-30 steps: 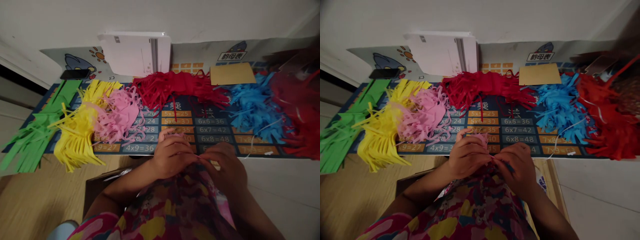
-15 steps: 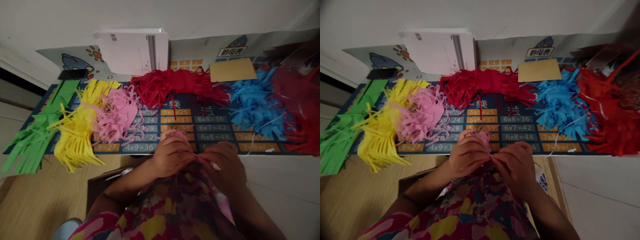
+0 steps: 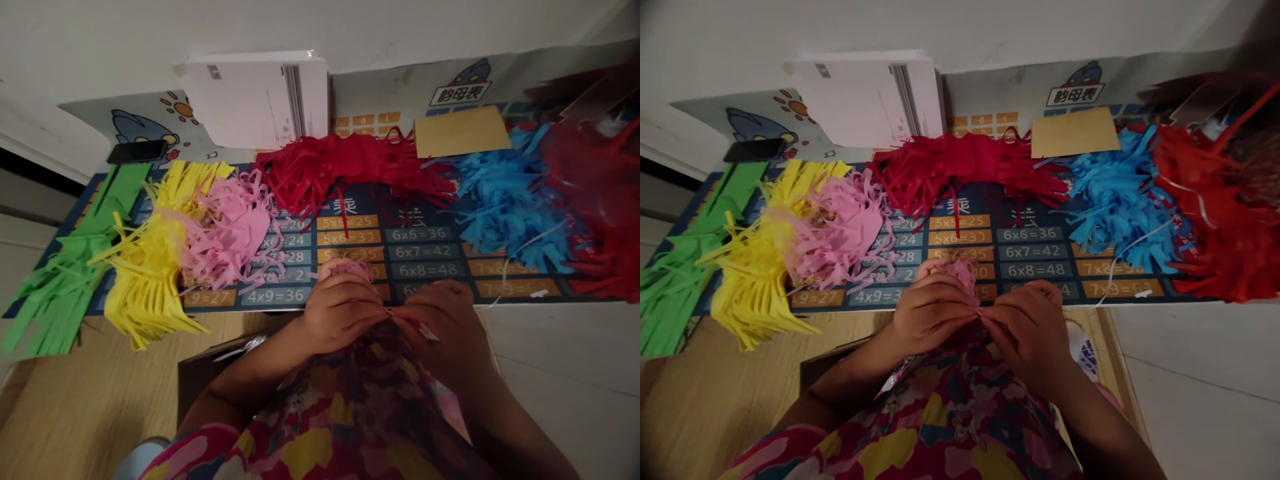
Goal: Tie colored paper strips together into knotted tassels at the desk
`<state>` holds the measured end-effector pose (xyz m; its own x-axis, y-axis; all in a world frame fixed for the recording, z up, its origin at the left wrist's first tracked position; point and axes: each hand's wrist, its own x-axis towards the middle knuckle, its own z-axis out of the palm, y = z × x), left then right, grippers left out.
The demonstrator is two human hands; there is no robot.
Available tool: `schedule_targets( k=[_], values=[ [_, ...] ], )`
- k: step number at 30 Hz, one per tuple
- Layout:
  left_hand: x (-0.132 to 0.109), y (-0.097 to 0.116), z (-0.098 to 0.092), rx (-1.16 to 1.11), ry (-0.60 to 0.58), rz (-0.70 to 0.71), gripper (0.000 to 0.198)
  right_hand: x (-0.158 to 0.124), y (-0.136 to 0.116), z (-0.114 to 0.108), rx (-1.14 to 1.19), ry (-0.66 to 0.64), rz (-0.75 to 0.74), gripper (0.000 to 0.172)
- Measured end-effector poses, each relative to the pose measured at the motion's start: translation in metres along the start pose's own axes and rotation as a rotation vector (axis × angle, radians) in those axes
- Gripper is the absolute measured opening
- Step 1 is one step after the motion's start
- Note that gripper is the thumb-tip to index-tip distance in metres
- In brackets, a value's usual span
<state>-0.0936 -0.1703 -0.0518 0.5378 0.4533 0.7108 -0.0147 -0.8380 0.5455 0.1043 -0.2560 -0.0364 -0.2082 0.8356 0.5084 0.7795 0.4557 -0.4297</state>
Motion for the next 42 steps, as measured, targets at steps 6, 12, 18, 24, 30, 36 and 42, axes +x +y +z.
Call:
schedule_targets(
  k=[6, 12, 18, 24, 30, 36, 42],
  values=[
    [-0.002, -0.002, 0.007, -0.008, -0.078, -0.099, 0.005, 0.002, -0.003, 0.003, 0.042, 0.023, 0.043, 0.006],
    [0.009, 0.002, 0.008, -0.077, -0.149, -0.155, 0.007, 0.002, 0.027, -0.007, 0.139, 0.074, 0.12, 0.016],
    [0.014, -0.003, 0.003, -0.304, -0.125, -0.203, 0.01, 0.0, 0.176, -0.101, -0.539, 0.319, 0.771, 0.035],
    [0.012, 0.001, 0.032, -0.413, -0.219, -0.365, 0.012, 0.049, 0.272, -0.127, -0.714, 0.18, 0.836, 0.027],
    [0.007, -0.001, 0.022, -0.365, -0.001, -0.681, 0.01, 0.065, 0.294, -0.131, -0.707, 0.078, 0.927, 0.028],
    [0.002, -0.001, 0.021, -0.657, 0.244, -1.103, 0.029, 0.059, 0.295, -0.13, -0.666, 0.04, 0.975, 0.029],
    [0.001, 0.008, 0.007, -0.679, 0.312, -1.149, 0.039, 0.081, 0.286, -0.126, -0.58, 0.081, 1.027, 0.03]
  ],
)
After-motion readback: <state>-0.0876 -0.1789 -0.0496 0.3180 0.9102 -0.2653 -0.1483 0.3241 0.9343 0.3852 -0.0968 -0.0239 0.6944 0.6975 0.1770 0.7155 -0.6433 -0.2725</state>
